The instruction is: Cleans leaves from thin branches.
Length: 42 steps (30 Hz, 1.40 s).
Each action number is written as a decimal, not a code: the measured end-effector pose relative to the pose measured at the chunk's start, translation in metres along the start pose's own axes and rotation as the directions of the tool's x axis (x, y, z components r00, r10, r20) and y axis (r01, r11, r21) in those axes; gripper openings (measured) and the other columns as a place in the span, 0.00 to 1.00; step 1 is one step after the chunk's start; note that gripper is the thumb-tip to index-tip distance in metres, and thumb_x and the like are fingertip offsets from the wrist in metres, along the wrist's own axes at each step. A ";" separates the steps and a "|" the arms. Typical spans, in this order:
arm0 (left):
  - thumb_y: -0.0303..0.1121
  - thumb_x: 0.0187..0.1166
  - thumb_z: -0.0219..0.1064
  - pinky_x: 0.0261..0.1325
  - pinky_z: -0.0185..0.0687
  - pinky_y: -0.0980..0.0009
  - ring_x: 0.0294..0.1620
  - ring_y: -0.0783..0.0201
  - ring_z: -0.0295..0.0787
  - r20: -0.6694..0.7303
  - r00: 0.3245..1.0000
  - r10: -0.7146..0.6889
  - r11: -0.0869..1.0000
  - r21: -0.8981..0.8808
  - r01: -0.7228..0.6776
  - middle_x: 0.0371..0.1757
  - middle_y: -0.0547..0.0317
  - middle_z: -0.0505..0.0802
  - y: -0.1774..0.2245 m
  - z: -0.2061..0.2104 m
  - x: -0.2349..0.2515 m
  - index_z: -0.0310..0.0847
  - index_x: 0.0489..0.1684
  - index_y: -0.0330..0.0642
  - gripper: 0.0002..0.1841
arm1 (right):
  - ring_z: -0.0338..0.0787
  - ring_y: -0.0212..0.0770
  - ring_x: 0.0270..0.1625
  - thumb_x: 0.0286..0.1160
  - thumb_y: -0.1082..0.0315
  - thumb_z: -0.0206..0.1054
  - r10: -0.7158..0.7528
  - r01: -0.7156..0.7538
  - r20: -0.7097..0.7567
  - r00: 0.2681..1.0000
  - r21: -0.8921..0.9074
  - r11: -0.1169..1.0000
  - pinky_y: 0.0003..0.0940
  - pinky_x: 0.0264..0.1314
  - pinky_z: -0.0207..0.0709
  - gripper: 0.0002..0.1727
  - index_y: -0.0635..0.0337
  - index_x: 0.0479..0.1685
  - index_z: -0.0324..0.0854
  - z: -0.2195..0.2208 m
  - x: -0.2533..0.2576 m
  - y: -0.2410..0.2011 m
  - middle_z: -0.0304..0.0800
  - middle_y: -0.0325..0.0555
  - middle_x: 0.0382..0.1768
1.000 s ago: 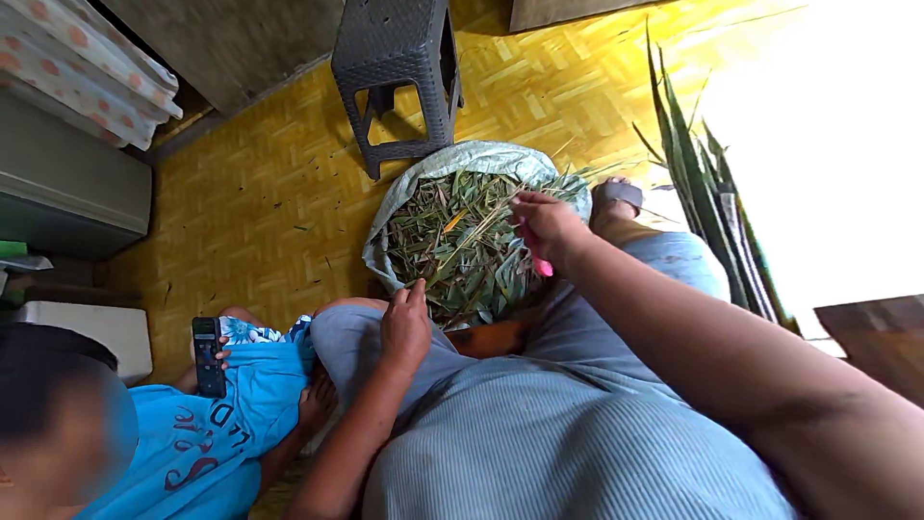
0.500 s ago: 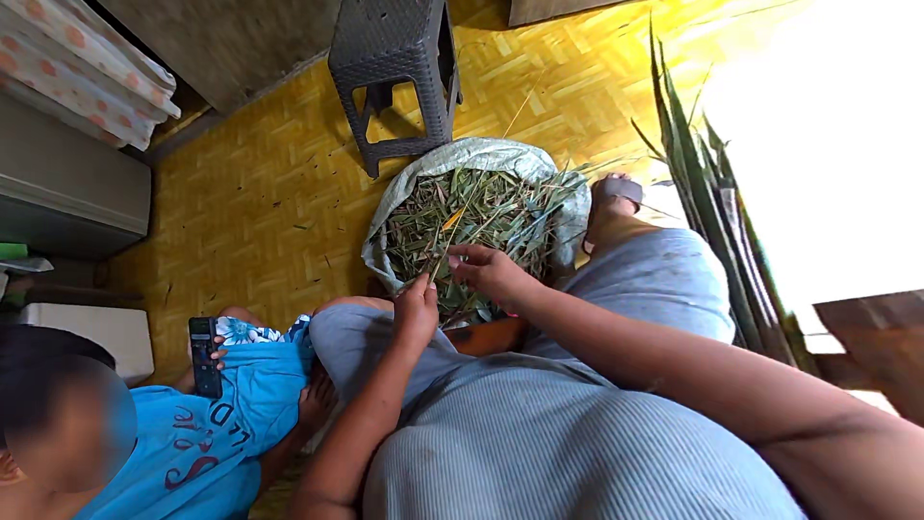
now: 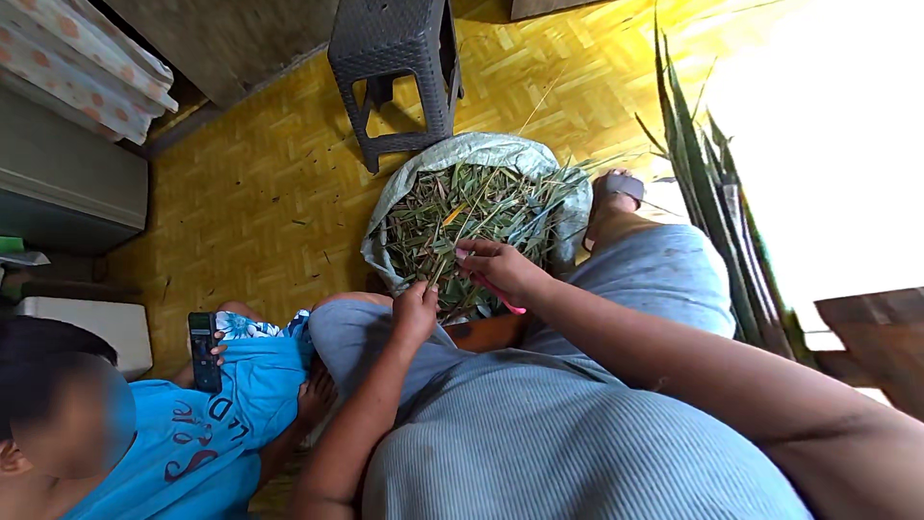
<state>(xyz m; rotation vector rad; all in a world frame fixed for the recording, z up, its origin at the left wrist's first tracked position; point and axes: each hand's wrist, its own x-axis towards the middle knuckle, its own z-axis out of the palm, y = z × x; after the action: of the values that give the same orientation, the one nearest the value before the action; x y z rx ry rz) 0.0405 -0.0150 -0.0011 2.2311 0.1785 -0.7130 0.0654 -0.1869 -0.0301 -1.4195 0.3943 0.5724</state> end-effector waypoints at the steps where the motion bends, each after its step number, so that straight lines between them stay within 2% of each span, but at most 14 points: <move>1: 0.33 0.95 0.52 0.53 0.83 0.61 0.40 0.59 0.87 -0.014 1.000 0.004 0.999 0.034 -0.003 0.40 0.48 0.91 0.000 -0.001 0.001 0.84 0.62 0.30 0.17 | 0.78 0.29 0.29 0.91 0.65 0.59 -0.027 0.029 0.023 0.999 -0.091 0.995 0.26 0.33 0.73 0.19 0.63 0.74 0.75 0.001 -0.002 0.001 0.86 0.44 0.38; 3: 0.33 0.95 0.52 0.60 0.83 0.50 0.47 0.49 0.91 -0.045 0.999 0.025 0.995 0.099 -0.020 0.44 0.40 0.93 0.000 0.000 0.005 0.84 0.61 0.29 0.18 | 0.83 0.36 0.36 0.93 0.62 0.57 -0.092 0.120 0.102 0.991 -0.308 0.944 0.35 0.42 0.77 0.19 0.63 0.72 0.77 0.005 -0.008 0.003 0.89 0.49 0.43; 5: 0.33 0.95 0.51 0.62 0.83 0.46 0.51 0.44 0.91 -0.067 0.997 0.028 0.987 0.158 -0.018 0.46 0.36 0.92 0.004 -0.001 0.009 0.83 0.58 0.28 0.18 | 0.90 0.48 0.48 0.94 0.61 0.55 -0.163 0.244 0.201 0.966 -0.495 0.834 0.49 0.57 0.81 0.21 0.64 0.75 0.77 0.008 -0.019 0.002 0.91 0.57 0.52; 8: 0.29 0.92 0.53 0.64 0.83 0.43 0.57 0.42 0.91 -0.087 0.995 0.042 0.975 0.223 -0.022 0.51 0.35 0.92 0.011 -0.001 0.012 0.83 0.60 0.29 0.15 | 0.90 0.59 0.63 0.95 0.61 0.52 -0.223 0.355 0.282 0.933 -0.624 0.696 0.61 0.72 0.76 0.22 0.65 0.77 0.76 0.012 -0.027 0.001 0.90 0.62 0.61; 13: 0.29 0.92 0.54 0.64 0.83 0.43 0.59 0.39 0.91 -0.134 0.981 0.138 0.928 0.364 -0.081 0.52 0.33 0.92 0.021 0.006 0.013 0.84 0.56 0.26 0.14 | 0.87 0.64 0.68 0.96 0.60 0.49 -0.246 0.312 0.200 0.948 -0.722 0.617 0.64 0.73 0.74 0.24 0.64 0.78 0.76 0.014 -0.026 -0.003 0.87 0.64 0.66; 16: 0.30 0.93 0.52 0.61 0.85 0.43 0.58 0.39 0.92 -0.152 0.968 0.199 0.885 0.452 -0.111 0.54 0.33 0.92 0.024 0.014 0.014 0.83 0.56 0.27 0.16 | 0.86 0.66 0.69 0.97 0.58 0.48 -0.181 0.227 0.148 0.972 -0.786 0.575 0.67 0.72 0.74 0.25 0.64 0.79 0.75 0.013 -0.020 -0.011 0.86 0.65 0.67; 20: 0.31 0.94 0.51 0.60 0.86 0.44 0.59 0.40 0.91 -0.136 0.964 0.230 0.826 0.551 -0.119 0.59 0.35 0.91 0.023 0.018 0.018 0.82 0.61 0.30 0.16 | 0.87 0.68 0.67 0.96 0.55 0.48 -0.122 0.159 0.118 0.985 -0.892 0.423 0.71 0.66 0.76 0.25 0.62 0.76 0.77 0.012 -0.016 -0.024 0.85 0.66 0.66; 24: 0.32 0.94 0.51 0.59 0.87 0.45 0.59 0.41 0.92 -0.145 0.959 0.244 0.806 0.580 -0.118 0.60 0.36 0.91 0.023 0.018 0.020 0.82 0.61 0.30 0.16 | 0.87 0.67 0.67 0.95 0.55 0.49 -0.206 0.194 0.137 0.969 -0.937 0.291 0.68 0.68 0.74 0.24 0.63 0.71 0.79 0.010 -0.012 -0.021 0.87 0.66 0.63; 27: 0.31 0.94 0.51 0.60 0.87 0.46 0.60 0.41 0.92 -0.140 0.957 0.253 0.796 0.593 -0.123 0.61 0.35 0.90 0.023 0.017 0.020 0.82 0.62 0.30 0.16 | 0.86 0.70 0.67 0.94 0.59 0.51 -0.287 0.175 0.101 0.953 -0.954 0.243 0.70 0.67 0.74 0.23 0.64 0.74 0.77 0.004 -0.005 -0.015 0.86 0.68 0.63; 29: 0.31 0.94 0.50 0.62 0.86 0.46 0.61 0.40 0.91 -0.137 0.960 0.243 0.806 0.579 -0.122 0.61 0.35 0.90 0.022 0.015 0.018 0.81 0.64 0.29 0.17 | 0.85 0.73 0.67 0.94 0.60 0.50 -0.275 0.108 0.019 0.961 -0.945 0.310 0.75 0.66 0.72 0.23 0.62 0.79 0.75 -0.009 0.004 -0.017 0.84 0.70 0.66; 32: 0.31 0.94 0.50 0.60 0.86 0.44 0.58 0.40 0.92 -0.179 0.955 0.235 0.854 0.508 -0.115 0.57 0.34 0.91 0.015 0.013 0.017 0.82 0.61 0.29 0.17 | 0.82 0.77 0.70 0.96 0.57 0.47 -0.232 0.003 -0.133 0.964 -0.863 0.506 0.79 0.66 0.71 0.24 0.60 0.81 0.72 -0.037 0.017 -0.024 0.80 0.71 0.71; 37: 0.35 0.96 0.48 0.61 0.85 0.45 0.52 0.44 0.93 -0.155 0.981 0.114 0.987 0.132 -0.094 0.51 0.38 0.94 0.006 0.010 0.026 0.76 0.71 0.30 0.19 | 0.86 0.64 0.68 0.96 0.54 0.50 -0.237 0.119 -0.159 0.958 -0.532 0.838 0.64 0.74 0.73 0.27 0.64 0.82 0.69 -0.044 0.013 -0.014 0.84 0.68 0.67; 39: 0.35 0.96 0.48 0.61 0.87 0.51 0.51 0.50 0.94 -0.111 0.990 0.081 0.991 -0.101 -0.093 0.53 0.40 0.94 0.004 0.013 0.030 0.75 0.71 0.30 0.19 | 0.88 0.58 0.58 0.92 0.55 0.58 -0.230 0.160 -0.137 0.963 -0.393 0.905 0.59 0.65 0.78 0.25 0.67 0.74 0.73 -0.035 0.008 -0.001 0.86 0.65 0.60; 42: 0.39 0.94 0.54 0.67 0.78 0.53 0.63 0.54 0.86 -0.052 0.999 0.018 0.884 -0.466 -0.040 0.65 0.45 0.89 0.010 0.017 0.024 0.79 0.69 0.35 0.18 | 0.83 0.44 0.40 0.86 0.62 0.66 -0.223 0.201 -0.063 0.973 -0.253 0.946 0.46 0.46 0.79 0.17 0.67 0.60 0.79 -0.017 0.000 0.019 0.85 0.54 0.43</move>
<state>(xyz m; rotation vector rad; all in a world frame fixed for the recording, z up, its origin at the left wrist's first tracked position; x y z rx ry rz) 0.0563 -0.0367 -0.0171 1.7820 0.3059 -0.5338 0.0551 -0.2032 -0.0475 -1.7066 0.2428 0.3906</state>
